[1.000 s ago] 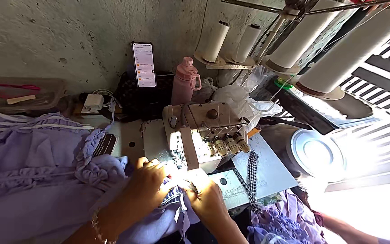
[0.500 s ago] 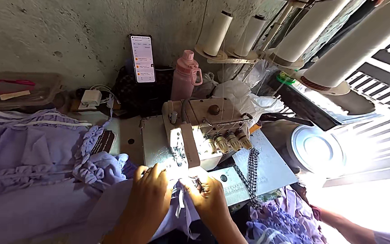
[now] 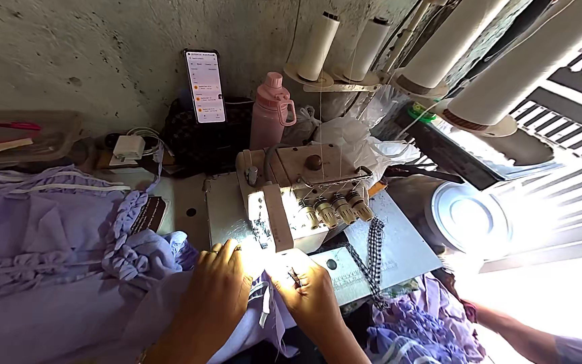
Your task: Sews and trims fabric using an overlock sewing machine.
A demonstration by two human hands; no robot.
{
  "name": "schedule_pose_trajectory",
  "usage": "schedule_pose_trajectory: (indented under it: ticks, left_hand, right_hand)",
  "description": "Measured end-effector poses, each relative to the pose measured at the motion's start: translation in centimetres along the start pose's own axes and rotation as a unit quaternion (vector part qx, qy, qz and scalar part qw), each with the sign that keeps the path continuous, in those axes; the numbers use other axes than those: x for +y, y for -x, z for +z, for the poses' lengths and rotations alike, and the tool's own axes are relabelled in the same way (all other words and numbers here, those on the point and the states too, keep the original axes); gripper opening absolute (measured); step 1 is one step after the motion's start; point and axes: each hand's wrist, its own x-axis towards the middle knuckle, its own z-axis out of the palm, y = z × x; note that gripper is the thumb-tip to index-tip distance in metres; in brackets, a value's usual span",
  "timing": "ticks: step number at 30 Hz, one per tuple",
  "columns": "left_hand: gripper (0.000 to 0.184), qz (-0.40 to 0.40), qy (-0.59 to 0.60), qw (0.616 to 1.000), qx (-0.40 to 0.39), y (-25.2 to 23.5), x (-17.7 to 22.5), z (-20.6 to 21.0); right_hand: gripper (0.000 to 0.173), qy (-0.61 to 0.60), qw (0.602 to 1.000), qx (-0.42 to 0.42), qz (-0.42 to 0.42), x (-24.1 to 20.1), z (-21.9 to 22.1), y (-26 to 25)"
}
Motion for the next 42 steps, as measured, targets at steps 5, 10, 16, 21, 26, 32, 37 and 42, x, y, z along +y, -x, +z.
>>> schedule_pose_trajectory:
  ticks: [5,10,16,21,26,32,37,42]
  left_hand:
    - [0.032,0.003,-0.031,1.0,0.0,-0.1,0.3,-0.2]
    - [0.034,-0.059,0.0,0.997,-0.058,-0.8,0.4,0.4]
    - [0.026,-0.09,0.071,0.991,-0.074,-1.9,-0.3,0.6]
    - [0.027,-0.091,0.092,0.985,-0.115,-4.1,-0.6,-0.1]
    - [0.025,-0.117,0.117,0.968,-0.188,-5.6,-1.1,-1.1]
    - [0.021,-0.081,0.095,0.988,-0.086,-4.6,-2.6,1.5]
    - [0.027,-0.134,0.014,0.983,-0.128,-4.2,-2.9,2.1]
    - [0.036,-0.119,0.033,0.981,-0.149,-3.9,-3.3,1.8]
  right_hand:
    - [0.019,-0.009,0.999,0.027,0.019,-0.1,0.1,0.0]
    - [0.02,0.018,0.997,0.042,0.065,0.1,1.3,-0.7]
    - [0.021,-0.067,0.991,0.023,0.117,1.1,1.6,-1.4]
    - [0.015,-0.131,0.982,-0.01,0.139,2.1,1.1,-2.3]
    - [0.022,-0.02,0.989,-0.041,0.14,1.9,0.1,-2.8]
    - [0.013,0.133,0.989,0.018,0.066,1.2,0.4,-3.2]
    - [0.013,0.131,0.989,-0.007,0.07,1.2,0.1,-3.5]
    - [0.01,0.139,0.988,-0.004,0.073,1.1,0.2,-3.5]
